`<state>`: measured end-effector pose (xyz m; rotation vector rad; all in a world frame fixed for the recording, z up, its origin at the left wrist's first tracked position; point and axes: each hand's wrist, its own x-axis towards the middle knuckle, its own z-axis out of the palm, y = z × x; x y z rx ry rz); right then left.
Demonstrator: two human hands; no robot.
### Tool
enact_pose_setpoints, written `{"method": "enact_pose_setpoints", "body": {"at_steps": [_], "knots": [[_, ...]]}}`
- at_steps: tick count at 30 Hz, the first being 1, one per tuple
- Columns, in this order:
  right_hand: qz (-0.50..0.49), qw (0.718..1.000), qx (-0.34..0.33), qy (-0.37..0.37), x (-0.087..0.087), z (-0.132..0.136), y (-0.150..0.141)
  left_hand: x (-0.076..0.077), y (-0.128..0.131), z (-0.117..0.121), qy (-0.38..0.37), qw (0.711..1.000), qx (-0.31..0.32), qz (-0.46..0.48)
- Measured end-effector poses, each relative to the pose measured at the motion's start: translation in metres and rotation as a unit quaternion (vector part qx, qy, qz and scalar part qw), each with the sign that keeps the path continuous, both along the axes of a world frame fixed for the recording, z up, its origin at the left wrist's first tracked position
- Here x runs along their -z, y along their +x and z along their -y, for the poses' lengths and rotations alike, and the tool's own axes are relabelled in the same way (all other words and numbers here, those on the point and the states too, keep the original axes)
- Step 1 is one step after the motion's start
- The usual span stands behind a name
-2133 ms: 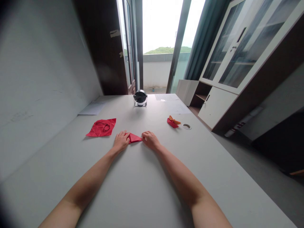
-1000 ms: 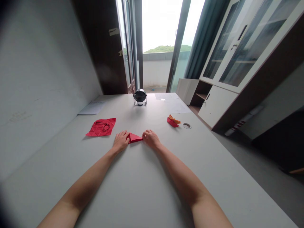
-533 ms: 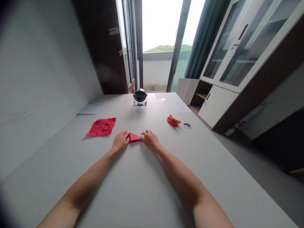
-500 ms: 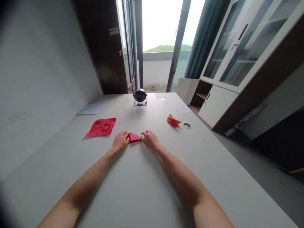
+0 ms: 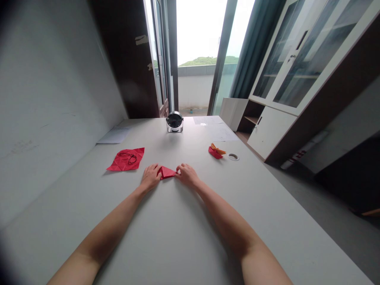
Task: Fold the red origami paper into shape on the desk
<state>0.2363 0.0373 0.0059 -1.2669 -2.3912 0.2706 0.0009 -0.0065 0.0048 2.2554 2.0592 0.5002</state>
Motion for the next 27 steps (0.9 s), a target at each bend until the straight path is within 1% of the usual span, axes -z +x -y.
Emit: {"method": "enact_pose_setpoints", "body": {"at_steps": [4, 8, 17, 27], "knots": [[0.001, 1.0, -0.016, 0.014, 0.001, 0.0011, -0.0014, -0.0039, 0.0012, 0.0012, 0.004, 1.0, -0.007, -0.003], [-0.003, 1.0, -0.013, 0.027, 0.0023, 0.0014, -0.0016, -0.006, 0.0017, 0.0026, 0.002, 1.0, -0.005, 0.0], [-0.02, 0.999, -0.025, 0.03, 0.0027, -0.0002, 0.0018, -0.0049, 0.0007, 0.0027, 0.01, 1.0, 0.005, 0.001], [-0.073, 0.997, -0.017, 0.028, 0.0071, -0.0043, 0.0045, -0.0048, -0.0002, 0.001, 0.013, 1.0, 0.017, 0.02]]}}
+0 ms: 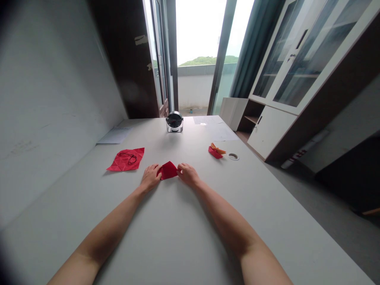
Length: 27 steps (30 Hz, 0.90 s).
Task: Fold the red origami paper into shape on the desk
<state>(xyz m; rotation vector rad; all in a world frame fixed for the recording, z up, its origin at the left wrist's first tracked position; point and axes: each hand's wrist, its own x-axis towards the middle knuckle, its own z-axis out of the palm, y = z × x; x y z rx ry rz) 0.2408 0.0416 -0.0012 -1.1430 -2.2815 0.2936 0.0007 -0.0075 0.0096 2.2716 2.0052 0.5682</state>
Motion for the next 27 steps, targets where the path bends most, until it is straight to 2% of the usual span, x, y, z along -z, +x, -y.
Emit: {"method": "enact_pose_setpoints", "body": {"at_steps": [7, 17, 27], "knots": [[-0.036, 0.999, 0.013, -0.004, 0.001, -0.002, 0.001, 0.003, -0.002, -0.003, 0.019, 0.999, 0.003, 0.037], [-0.112, 0.992, 0.041, 0.039, -0.003, 0.0, 0.003, 0.014, -0.009, -0.011, 0.076, 0.991, -0.024, 0.104], [-0.137, 0.988, 0.05, 0.044, -0.002, 0.001, 0.004, 0.016, -0.008, -0.009, 0.046, 0.993, -0.014, 0.103]]}}
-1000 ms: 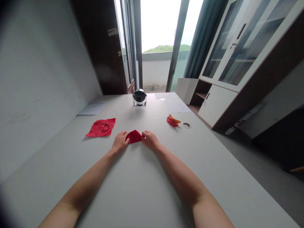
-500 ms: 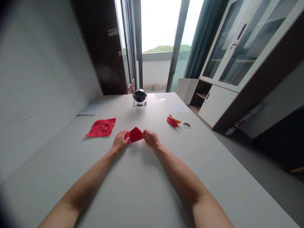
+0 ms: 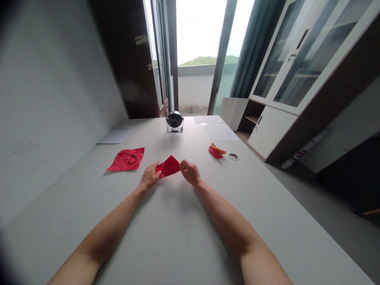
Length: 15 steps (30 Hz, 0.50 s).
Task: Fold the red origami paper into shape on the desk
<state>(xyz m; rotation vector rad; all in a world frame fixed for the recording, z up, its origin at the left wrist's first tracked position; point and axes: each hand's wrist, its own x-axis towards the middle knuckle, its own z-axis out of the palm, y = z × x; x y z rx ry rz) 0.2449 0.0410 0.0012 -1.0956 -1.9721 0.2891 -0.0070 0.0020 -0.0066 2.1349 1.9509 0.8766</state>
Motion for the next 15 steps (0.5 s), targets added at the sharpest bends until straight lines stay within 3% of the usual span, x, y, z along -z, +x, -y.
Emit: {"method": "enact_pose_setpoints", "body": {"at_steps": [9, 15], "knots": [[0.0, 1.0, -0.005, 0.001, 0.0013, -0.0014, -0.0005, -0.006, 0.0014, 0.0016, -0.02, 1.0, -0.001, -0.022], [0.004, 0.999, -0.047, -0.018, 0.0007, -0.0002, -0.0026, -0.0089, 0.0015, 0.0034, -0.02, 0.999, 0.014, -0.029]]}}
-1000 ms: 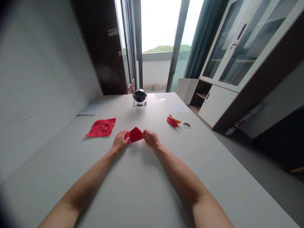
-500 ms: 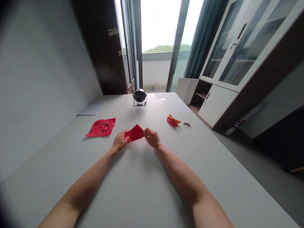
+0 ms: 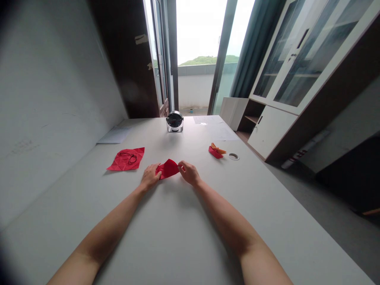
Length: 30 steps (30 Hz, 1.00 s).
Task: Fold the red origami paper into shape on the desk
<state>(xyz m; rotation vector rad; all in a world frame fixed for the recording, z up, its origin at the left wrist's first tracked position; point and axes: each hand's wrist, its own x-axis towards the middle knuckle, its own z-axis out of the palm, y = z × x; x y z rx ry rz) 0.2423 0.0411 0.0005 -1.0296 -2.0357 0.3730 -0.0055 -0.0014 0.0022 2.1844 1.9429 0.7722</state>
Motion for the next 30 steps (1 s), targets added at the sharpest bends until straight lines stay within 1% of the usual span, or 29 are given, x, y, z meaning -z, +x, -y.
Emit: {"method": "enact_pose_setpoints", "body": {"at_steps": [4, 9, 15, 19, 24, 30], "knots": [[0.01, 0.999, -0.032, -0.023, -0.0007, 0.0018, -0.001, -0.0004, 0.0002, 0.0002, -0.003, 1.0, 0.002, -0.013], [-0.002, 0.998, -0.041, -0.04, 0.0004, 0.0006, -0.0015, 0.0016, 0.0, -0.0009, -0.004, 1.0, 0.005, -0.02], [-0.019, 0.996, -0.064, -0.063, 0.0001, -0.0002, -0.0022, 0.0055, -0.0015, -0.0027, 0.006, 1.0, 0.009, -0.011], [-0.028, 0.992, -0.091, -0.082, 0.0016, -0.002, -0.0024, 0.0051, -0.0008, -0.0025, 0.001, 1.0, 0.007, -0.003], [-0.026, 0.99, -0.115, -0.078, 0.0041, -0.0051, -0.0018, 0.0025, 0.0008, -0.0005, 0.002, 1.0, 0.011, 0.004], [-0.027, 0.991, -0.109, -0.068, 0.0048, -0.0063, -0.0011, -0.0001, 0.0015, 0.0016, 0.013, 1.0, 0.01, 0.004]]}}
